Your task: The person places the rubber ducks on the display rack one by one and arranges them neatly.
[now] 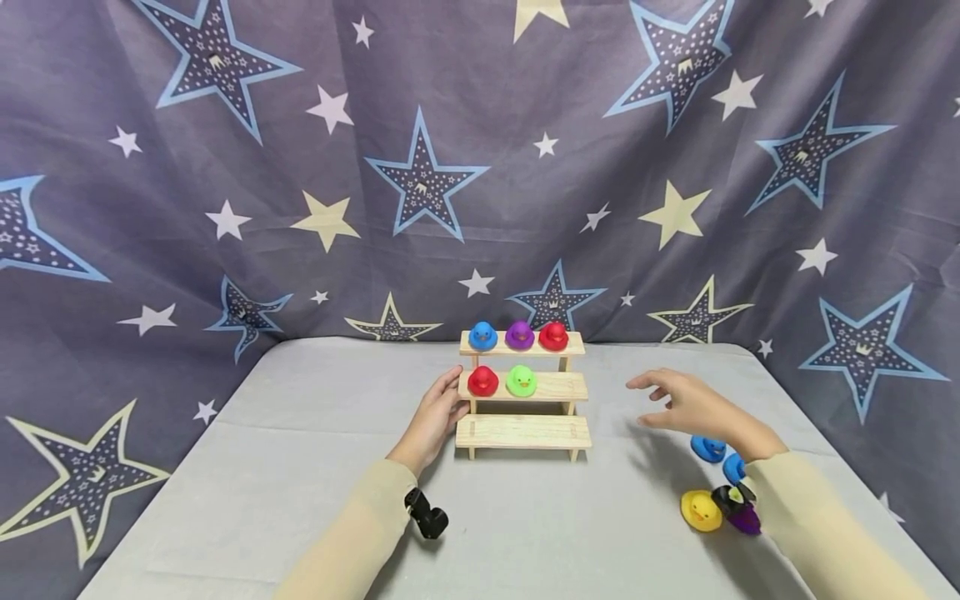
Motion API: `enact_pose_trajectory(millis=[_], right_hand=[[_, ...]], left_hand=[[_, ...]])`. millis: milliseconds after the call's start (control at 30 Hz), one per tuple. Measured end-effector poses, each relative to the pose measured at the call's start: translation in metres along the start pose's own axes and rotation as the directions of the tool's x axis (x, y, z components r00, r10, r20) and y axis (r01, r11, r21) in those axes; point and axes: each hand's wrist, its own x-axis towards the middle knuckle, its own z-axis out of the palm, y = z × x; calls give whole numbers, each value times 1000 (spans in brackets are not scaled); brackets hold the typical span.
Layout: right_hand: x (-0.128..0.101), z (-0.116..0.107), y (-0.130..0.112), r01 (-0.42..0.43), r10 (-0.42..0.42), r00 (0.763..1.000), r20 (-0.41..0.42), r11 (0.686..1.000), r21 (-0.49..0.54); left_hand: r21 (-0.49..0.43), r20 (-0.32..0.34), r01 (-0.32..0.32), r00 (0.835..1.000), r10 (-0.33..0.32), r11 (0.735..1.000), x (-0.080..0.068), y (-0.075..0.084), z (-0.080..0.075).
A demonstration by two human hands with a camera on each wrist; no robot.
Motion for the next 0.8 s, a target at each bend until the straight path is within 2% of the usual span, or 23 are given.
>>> enact_pose_trajectory(millis=[400,800], right_hand=[[-26,-11,24,-50,50,999,16,999,-2],[-53,-20,59,-183,180,976,122,983,17]], left_hand=[[1,6,-3,1000,3,1000,0,1,0],[-6,2,-11,1000,11,1000,-2,2,1]])
